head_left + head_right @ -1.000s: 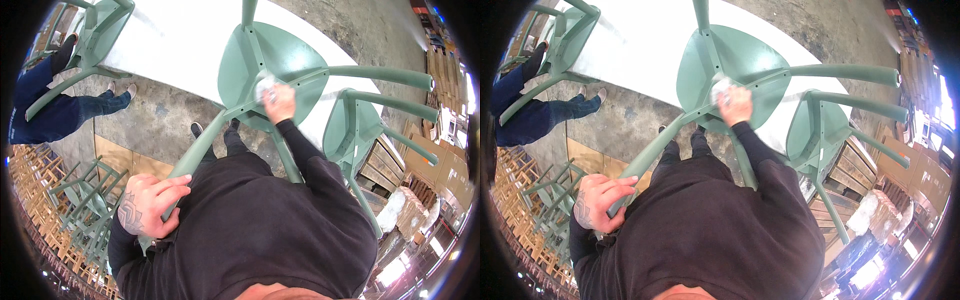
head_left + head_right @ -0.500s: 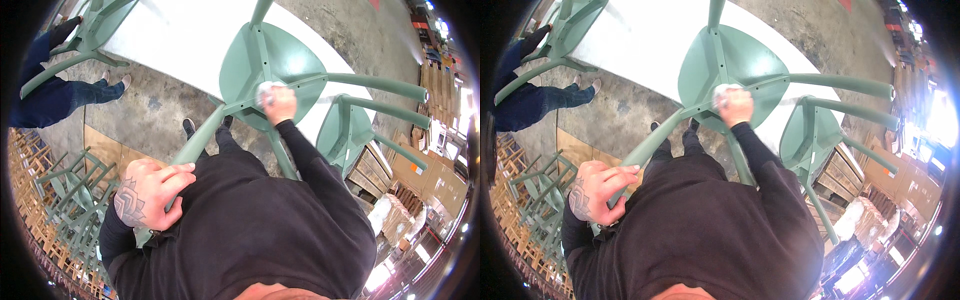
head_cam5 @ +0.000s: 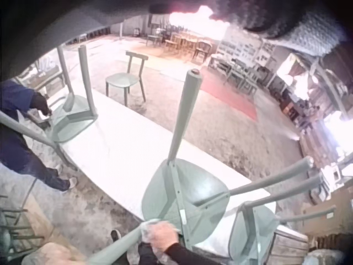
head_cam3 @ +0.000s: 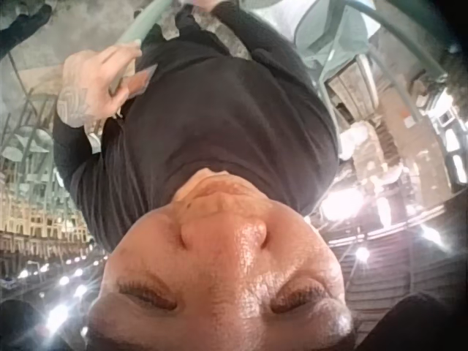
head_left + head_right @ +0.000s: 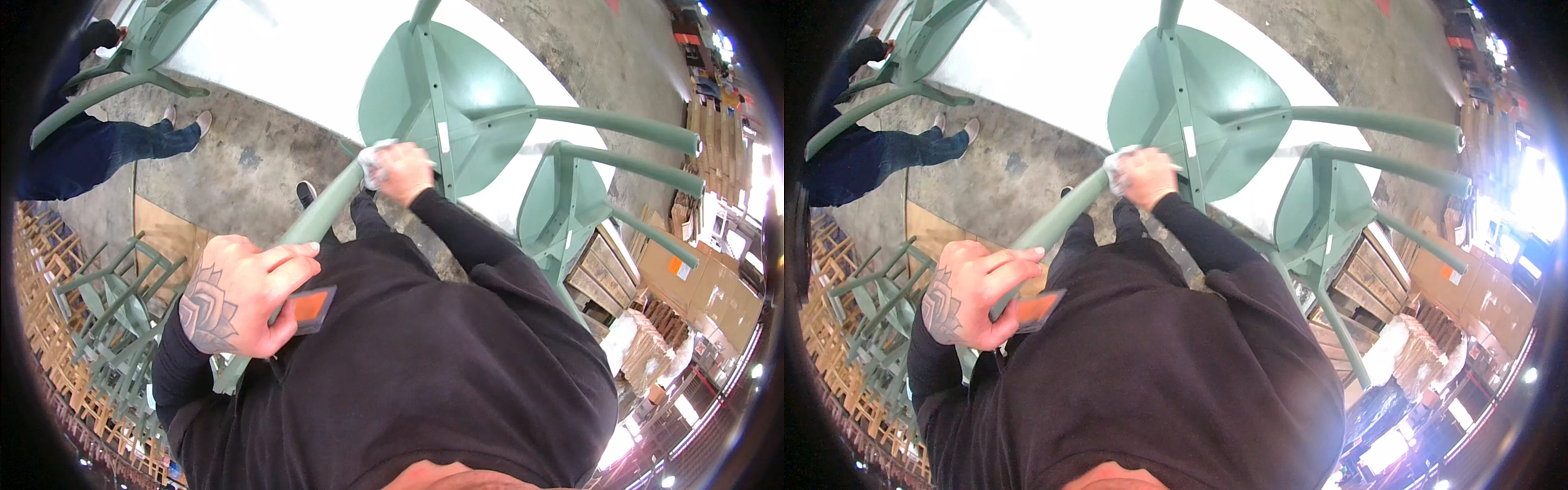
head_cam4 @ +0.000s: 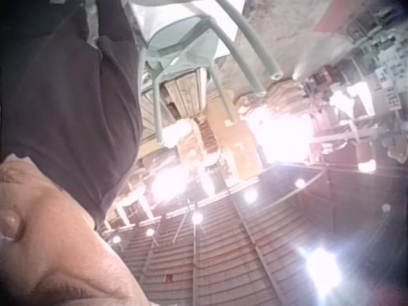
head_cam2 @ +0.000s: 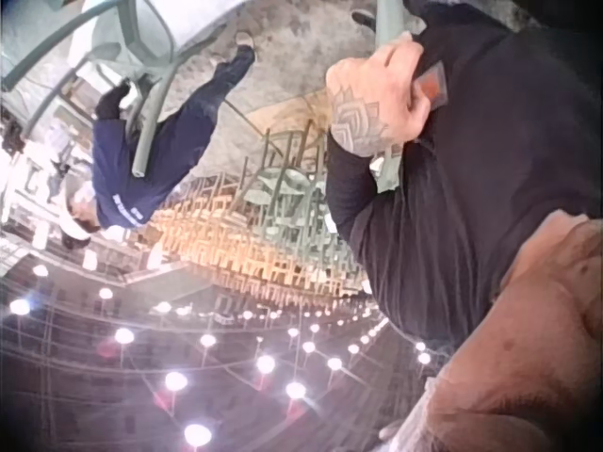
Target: The person wipes the underside of several green chairs placed upside down on a white table using a white cloth. The person moves from chair to chair, wiping the seat and leg areas while another person works nearby.
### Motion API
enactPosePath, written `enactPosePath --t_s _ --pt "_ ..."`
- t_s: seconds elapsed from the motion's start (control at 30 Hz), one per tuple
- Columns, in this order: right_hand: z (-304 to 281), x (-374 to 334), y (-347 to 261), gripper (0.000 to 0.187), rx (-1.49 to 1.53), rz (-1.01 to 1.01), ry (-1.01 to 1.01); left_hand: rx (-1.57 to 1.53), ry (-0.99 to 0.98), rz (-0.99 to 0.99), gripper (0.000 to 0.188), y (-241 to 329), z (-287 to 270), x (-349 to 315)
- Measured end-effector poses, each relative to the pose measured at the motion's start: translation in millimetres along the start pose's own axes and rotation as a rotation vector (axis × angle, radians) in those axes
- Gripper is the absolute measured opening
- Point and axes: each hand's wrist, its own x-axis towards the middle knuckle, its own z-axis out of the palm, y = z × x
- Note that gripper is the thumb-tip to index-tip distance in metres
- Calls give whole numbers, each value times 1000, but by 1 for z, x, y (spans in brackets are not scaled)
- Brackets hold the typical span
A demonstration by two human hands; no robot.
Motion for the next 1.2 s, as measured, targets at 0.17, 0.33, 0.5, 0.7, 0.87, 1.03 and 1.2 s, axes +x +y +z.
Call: enactPosePath --t_s 0.17,0.33,0.5,0.7,0.87,1.03,1.2 --pt "-24 6 51 22 -104 -81 -74 -48 33 -51 45 3 2 -6" --pt "-96 30 148 25 -418 335 147 -31 55 -27 46 -1 4 -6" --pt "-64 27 65 30 154 15 126 -40 43 -47 46 0 5 -3" --pt "-24 15 55 26 -114 -55 -143 -52 52 -35 47 0 5 -6" --pt "-111 50 186 42 -431 450 -229 -59 53 -22 46 0 1 -7" --pt "-95 0 194 36 209 8 65 -77 80 9 47 -3 2 -10" --pt "-51 -77 78 40 21 -278 -292 -91 86 -16 43 -5 6 -1"
